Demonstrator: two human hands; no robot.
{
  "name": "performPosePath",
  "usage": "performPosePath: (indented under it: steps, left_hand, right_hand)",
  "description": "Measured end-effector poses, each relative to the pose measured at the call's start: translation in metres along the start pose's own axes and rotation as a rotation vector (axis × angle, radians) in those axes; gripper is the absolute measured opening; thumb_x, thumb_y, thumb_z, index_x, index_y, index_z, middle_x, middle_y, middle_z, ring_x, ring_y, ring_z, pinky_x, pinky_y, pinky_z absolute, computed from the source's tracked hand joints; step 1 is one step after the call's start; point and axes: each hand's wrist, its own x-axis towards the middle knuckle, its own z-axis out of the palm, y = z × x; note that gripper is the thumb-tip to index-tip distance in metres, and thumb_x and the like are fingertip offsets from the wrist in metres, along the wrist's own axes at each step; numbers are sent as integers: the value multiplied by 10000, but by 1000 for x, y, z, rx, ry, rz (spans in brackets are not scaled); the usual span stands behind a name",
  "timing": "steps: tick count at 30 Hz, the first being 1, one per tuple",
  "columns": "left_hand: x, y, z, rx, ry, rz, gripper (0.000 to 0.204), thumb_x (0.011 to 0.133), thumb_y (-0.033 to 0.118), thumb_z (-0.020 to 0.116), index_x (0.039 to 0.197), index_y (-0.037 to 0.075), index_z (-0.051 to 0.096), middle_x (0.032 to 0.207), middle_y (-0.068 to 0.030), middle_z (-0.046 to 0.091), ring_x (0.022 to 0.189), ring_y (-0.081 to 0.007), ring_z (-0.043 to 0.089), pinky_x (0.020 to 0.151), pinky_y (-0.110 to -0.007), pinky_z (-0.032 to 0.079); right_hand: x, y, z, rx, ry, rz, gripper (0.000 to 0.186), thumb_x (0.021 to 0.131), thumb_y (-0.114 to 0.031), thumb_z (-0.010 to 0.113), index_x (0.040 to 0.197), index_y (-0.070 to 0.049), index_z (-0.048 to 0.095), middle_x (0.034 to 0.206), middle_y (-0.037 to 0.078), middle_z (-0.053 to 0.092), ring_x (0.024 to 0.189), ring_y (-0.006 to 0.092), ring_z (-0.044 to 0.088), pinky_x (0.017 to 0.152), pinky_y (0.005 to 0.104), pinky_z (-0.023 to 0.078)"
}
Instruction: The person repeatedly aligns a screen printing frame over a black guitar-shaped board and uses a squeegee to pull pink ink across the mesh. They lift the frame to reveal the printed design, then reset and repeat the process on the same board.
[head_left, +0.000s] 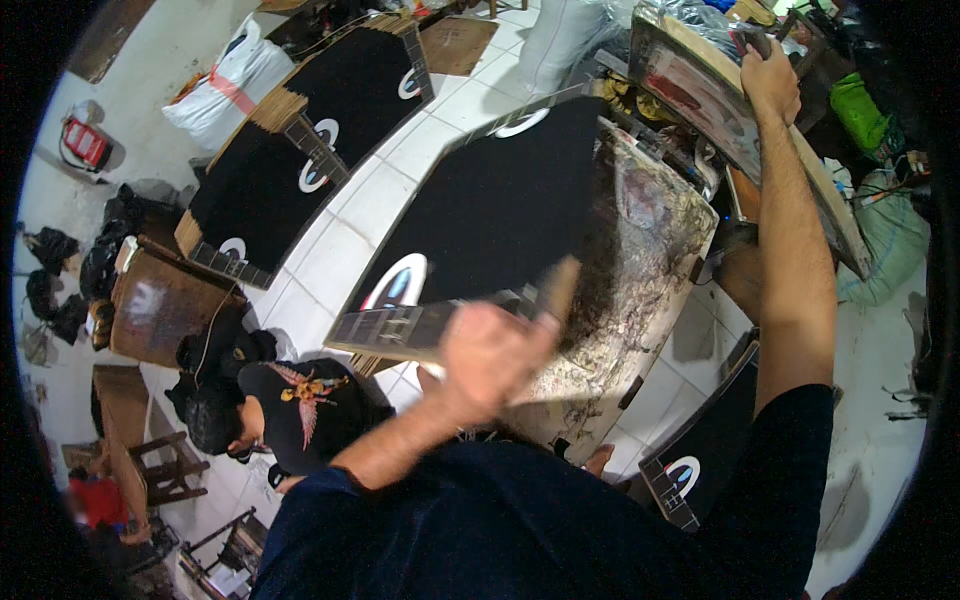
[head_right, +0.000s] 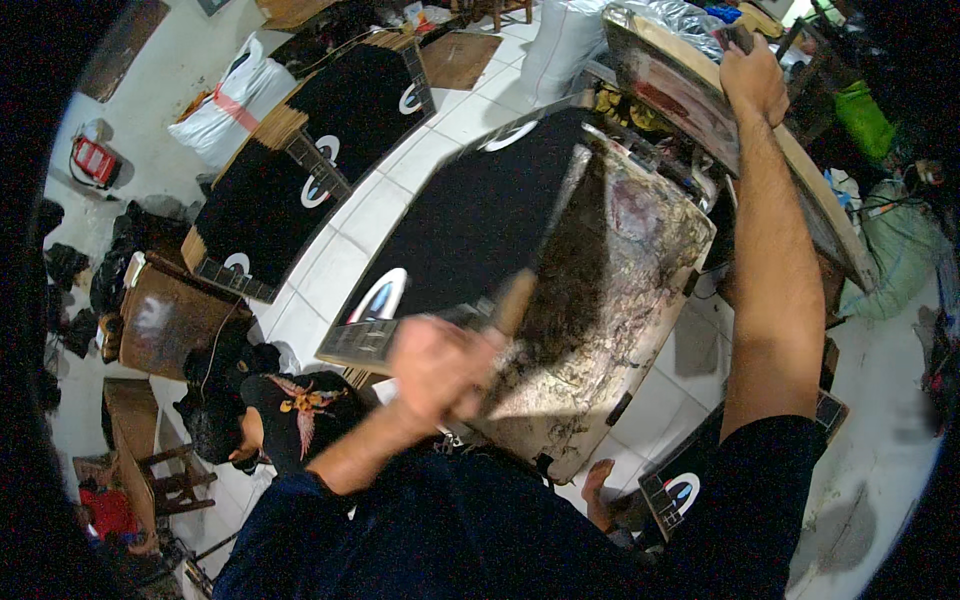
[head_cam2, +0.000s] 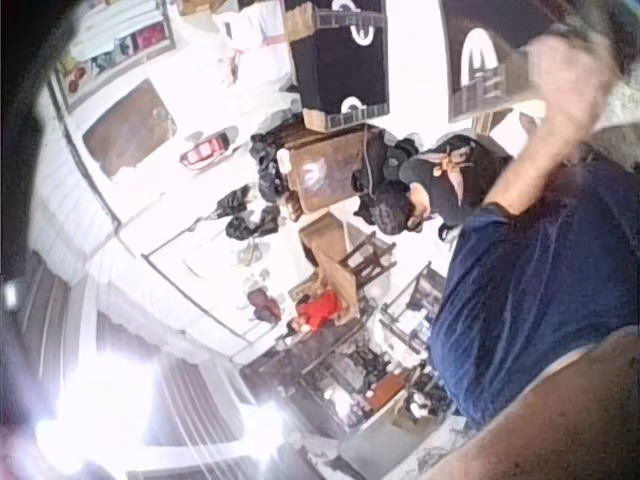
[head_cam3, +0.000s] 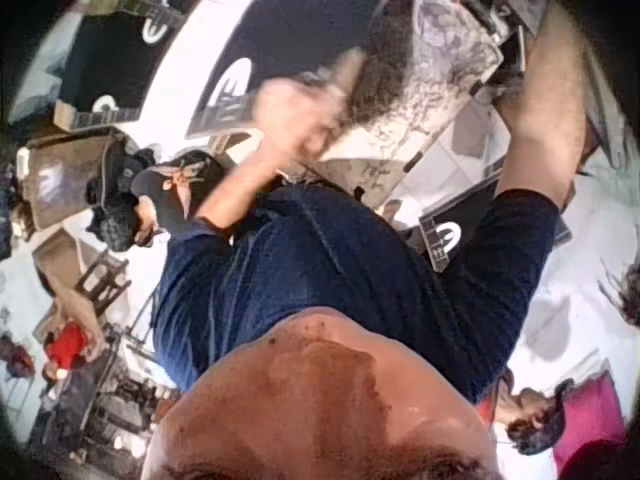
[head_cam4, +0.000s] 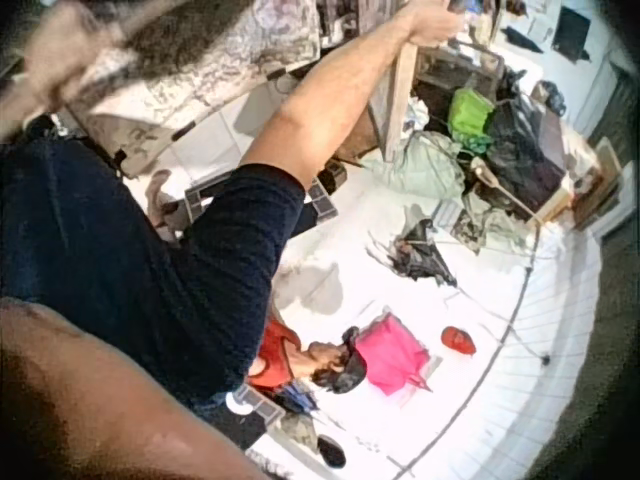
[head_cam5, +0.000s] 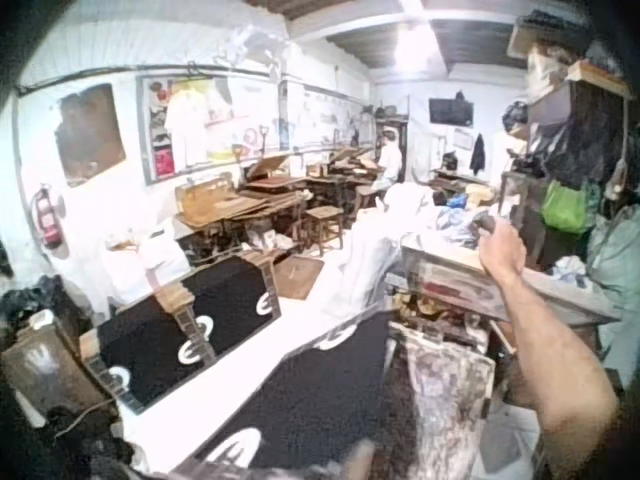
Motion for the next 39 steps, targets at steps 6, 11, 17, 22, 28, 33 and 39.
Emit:
performPosePath:
  steps: [6, 11, 17, 22, 28, 33, 39]
  left_hand:
    - [-67, 75, 68, -313, -581, -44, 684, 900, 534, 706, 1375, 48, 630, 1048, -100, 644, 1066, -294, 596, 917, -432, 477]
    - [-144, -77, 27, 5, -507, -893, 541, 775, 199, 862, 1239, 1, 666, 1198, -168, 711, 1094, -372, 647, 950, -465, 502]
    - [-265, -249, -89, 550, -254, -1463, 631, 992, 517, 612, 1179, -79, 700, 1048, -286, 713, 1016, -445, 674, 912, -507, 507]
    - [-267, -257, -123, 286, -175, -1482, 618, 1061, 460, 538, 873, -111, 684, 708, -148, 653, 685, -243, 588, 680, -429, 474]
    - [-218, -247, -124, -294, -4, -1591, 498, 1086, 373, 562, 665, 109, 522, 606, 74, 435, 559, -57, 334, 503, -292, 260]
    - [-223, -261, -63, -285, -174, -1587, 495, 1048, 371, 635, 690, 29, 638, 629, 47, 470, 617, -89, 378, 555, -324, 330]
    - [-246, -262, -54, -147, -446, -1481, 541, 932, 462, 759, 971, -71, 675, 740, -78, 638, 725, -191, 578, 700, -378, 496]
  right_hand:
    - [-4, 2, 1, 38, 32, -55, 492, 950, -456, 594, 1409, -280, 613, 1236, 174, 726, 1163, 417, 671, 973, 523, 519]
    - [-31, -17, -16, -14, -17, 47, 493, 961, -431, 603, 1432, -287, 588, 1262, 151, 718, 1168, 390, 683, 986, 528, 526]
    - [-32, -20, -17, -61, -4, 109, 453, 959, -441, 606, 1383, -280, 612, 1253, 109, 725, 1161, 370, 683, 969, 512, 535]
    - [-34, -28, -22, -100, 47, 121, 518, 936, -503, 615, 1403, -279, 608, 1238, 149, 730, 1158, 402, 679, 977, 523, 521]
    - [-49, -41, -32, 80, 224, 61, 199, 921, -194, 662, 1114, -159, 691, 1083, 192, 729, 1052, 430, 668, 881, 498, 517]
    - [-52, -48, -26, 104, 230, 29, 207, 909, -167, 689, 1110, -118, 692, 1074, 191, 730, 1051, 425, 669, 885, 467, 520]
    - [-59, -45, -26, 88, 221, 72, 223, 915, -190, 696, 1129, -129, 695, 1092, 188, 733, 1065, 409, 679, 899, 464, 521]
